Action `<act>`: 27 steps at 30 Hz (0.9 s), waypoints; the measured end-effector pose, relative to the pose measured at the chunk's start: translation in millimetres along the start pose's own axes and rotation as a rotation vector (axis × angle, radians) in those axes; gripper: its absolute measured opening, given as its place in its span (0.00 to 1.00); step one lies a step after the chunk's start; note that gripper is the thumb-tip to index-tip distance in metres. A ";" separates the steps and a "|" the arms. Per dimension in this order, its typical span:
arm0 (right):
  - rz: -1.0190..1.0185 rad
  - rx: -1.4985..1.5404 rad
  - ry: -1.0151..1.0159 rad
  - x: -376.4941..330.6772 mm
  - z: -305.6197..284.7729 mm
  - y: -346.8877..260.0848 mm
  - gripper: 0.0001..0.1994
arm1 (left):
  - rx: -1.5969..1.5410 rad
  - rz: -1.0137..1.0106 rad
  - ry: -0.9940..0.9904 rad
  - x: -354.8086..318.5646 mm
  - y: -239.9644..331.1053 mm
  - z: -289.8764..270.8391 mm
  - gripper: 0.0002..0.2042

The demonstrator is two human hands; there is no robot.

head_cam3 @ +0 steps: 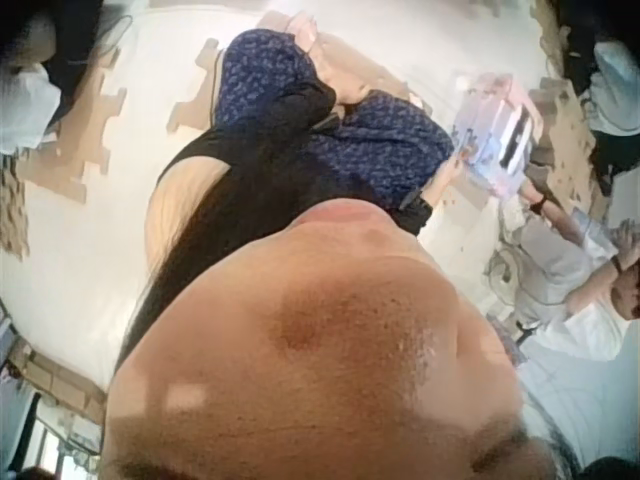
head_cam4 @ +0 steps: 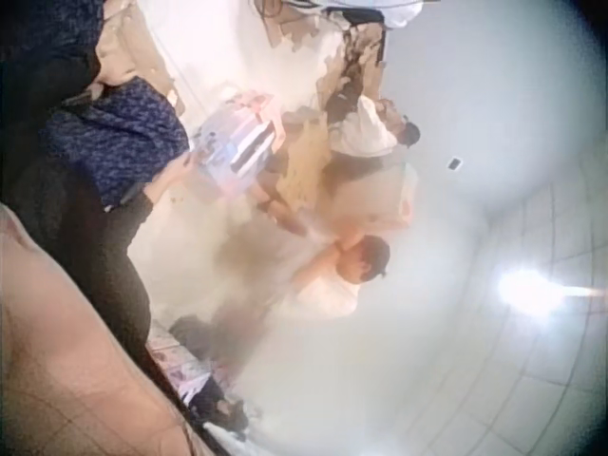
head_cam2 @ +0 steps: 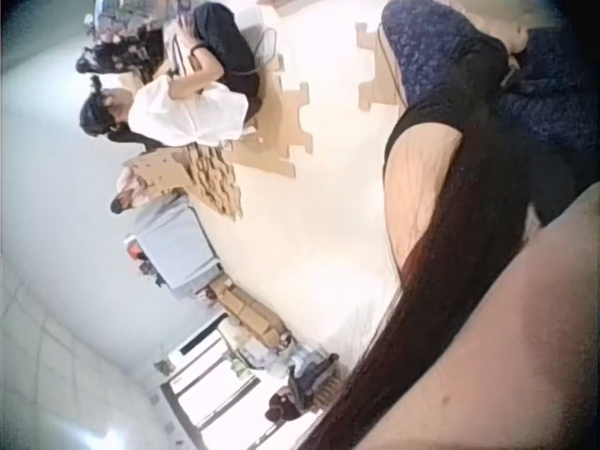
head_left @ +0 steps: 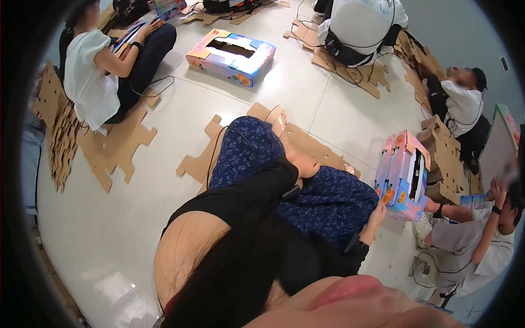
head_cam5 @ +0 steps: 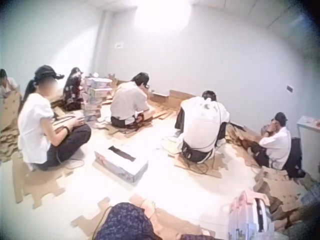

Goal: Folding and assembling cardboard packaging boxes while sitting on the floor.

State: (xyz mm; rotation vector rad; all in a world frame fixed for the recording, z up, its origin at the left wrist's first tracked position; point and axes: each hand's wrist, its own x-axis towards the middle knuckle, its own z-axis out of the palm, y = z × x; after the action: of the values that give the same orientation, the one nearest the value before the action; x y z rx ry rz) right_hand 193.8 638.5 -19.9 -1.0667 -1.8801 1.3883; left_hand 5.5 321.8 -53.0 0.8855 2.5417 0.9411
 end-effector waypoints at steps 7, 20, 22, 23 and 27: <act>-0.630 -0.952 -0.492 -49.4 95.5 -124.2 0.22 | 0.016 0.025 0.049 -2.8 -11.1 4.2 0.21; -0.987 -0.812 -0.509 -138.2 218.0 -60.3 0.19 | 0.217 0.039 -0.052 0.6 -24.9 2.1 0.16; -0.994 -0.752 -0.531 -137.8 219.8 -60.7 0.19 | 0.208 0.029 -0.011 4.7 -38.8 15.1 0.17; -1.017 -0.744 -0.516 -137.5 220.4 -62.0 0.19 | 0.190 0.028 0.026 5.2 -36.1 14.7 0.17; -0.953 -0.752 -0.593 -137.5 218.5 -67.9 0.18 | 0.178 0.059 0.104 3.3 -24.0 10.7 0.17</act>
State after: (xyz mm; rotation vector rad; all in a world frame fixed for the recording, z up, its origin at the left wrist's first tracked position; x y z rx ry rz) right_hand 70.8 401.6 -19.2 0.1249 -2.8720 0.4237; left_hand -2.9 314.8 -77.1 0.9898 2.7361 0.8059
